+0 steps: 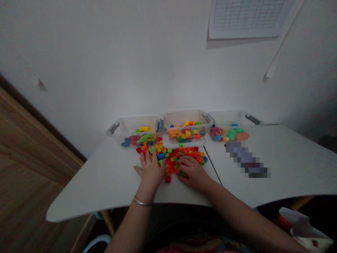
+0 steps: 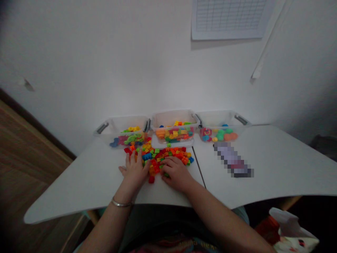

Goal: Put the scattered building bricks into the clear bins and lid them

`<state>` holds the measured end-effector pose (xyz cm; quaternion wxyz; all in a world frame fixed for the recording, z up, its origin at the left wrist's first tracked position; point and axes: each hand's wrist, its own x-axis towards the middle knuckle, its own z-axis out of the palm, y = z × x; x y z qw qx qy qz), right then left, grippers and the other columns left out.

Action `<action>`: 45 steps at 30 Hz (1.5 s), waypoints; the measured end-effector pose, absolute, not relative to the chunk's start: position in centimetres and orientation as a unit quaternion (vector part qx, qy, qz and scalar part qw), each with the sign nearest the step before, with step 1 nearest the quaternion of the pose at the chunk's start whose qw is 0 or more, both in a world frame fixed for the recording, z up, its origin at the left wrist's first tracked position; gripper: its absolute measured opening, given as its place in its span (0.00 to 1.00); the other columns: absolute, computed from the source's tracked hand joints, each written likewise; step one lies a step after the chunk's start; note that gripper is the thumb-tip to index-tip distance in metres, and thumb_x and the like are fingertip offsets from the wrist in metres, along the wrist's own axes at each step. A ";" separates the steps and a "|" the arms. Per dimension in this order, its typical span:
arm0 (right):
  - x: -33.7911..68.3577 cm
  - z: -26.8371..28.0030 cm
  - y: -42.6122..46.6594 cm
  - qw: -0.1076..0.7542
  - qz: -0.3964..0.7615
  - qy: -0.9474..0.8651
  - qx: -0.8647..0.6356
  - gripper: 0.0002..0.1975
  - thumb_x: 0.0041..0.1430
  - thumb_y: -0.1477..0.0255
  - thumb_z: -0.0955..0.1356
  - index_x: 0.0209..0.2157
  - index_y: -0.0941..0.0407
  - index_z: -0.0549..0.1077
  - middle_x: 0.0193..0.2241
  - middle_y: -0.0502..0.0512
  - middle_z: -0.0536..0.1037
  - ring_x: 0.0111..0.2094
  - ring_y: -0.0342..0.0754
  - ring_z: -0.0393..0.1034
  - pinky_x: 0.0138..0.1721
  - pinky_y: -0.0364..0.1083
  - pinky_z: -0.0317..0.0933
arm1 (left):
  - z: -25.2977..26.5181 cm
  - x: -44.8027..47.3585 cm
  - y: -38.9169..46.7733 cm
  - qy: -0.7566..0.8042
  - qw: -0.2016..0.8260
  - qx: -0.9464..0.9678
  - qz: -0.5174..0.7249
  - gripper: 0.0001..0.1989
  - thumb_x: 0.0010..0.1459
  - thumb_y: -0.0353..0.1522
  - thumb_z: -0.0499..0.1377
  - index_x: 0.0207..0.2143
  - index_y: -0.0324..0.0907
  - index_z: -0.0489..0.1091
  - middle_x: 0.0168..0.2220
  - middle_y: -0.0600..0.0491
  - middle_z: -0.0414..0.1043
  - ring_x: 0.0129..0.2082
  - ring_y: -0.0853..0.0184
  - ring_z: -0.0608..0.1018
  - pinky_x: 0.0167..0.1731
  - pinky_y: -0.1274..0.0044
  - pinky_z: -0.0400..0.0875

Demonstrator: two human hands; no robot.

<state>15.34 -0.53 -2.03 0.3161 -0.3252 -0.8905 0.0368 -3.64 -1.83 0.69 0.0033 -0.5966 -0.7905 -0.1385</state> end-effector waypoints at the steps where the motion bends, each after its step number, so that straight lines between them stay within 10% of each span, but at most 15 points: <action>1: 15.3 -2.1 -0.5 0.320 0.040 -0.888 -0.329 0.03 0.56 0.74 0.70 0.34 0.54 0.76 0.46 0.57 0.78 0.54 0.54 0.66 0.55 0.56 0.61 | 0.6 -3.5 -1.7 -0.790 0.009 -0.598 -0.139 0.33 0.65 0.45 0.47 0.69 0.43 0.50 0.69 0.39 0.48 0.69 0.46 0.49 0.57 0.39 0.49; 12: 15.9 -2.0 -0.4 0.337 0.031 -0.850 -0.404 0.10 0.53 0.70 0.71 0.39 0.54 0.73 0.46 0.58 0.78 0.54 0.58 0.65 0.62 0.64 0.51 | 1.3 -3.6 -2.1 -0.732 0.088 -0.657 -0.160 0.29 0.64 0.42 0.51 0.65 0.42 0.59 0.68 0.40 0.53 0.68 0.46 0.53 0.62 0.45 0.45; 21: 15.8 -1.8 -0.6 0.318 0.033 -0.853 -0.411 0.16 0.52 0.76 0.68 0.45 0.59 0.74 0.48 0.62 0.76 0.57 0.59 0.61 0.62 0.61 0.55 | 0.4 -3.1 -3.9 -0.550 0.059 -0.824 -0.122 0.50 0.52 0.51 0.63 0.69 0.43 0.47 0.70 0.40 0.48 0.69 0.48 0.51 0.65 0.49 0.40; 45: 15.7 -2.4 0.0 0.293 0.029 -0.836 -0.464 0.18 0.51 0.78 0.67 0.46 0.60 0.74 0.50 0.63 0.75 0.57 0.58 0.63 0.63 0.58 0.55 | 2.2 -1.2 -1.4 -0.475 0.015 -0.861 -0.183 0.13 0.57 0.29 0.63 0.45 0.42 0.74 0.51 0.47 0.75 0.55 0.56 0.72 0.58 0.60 0.64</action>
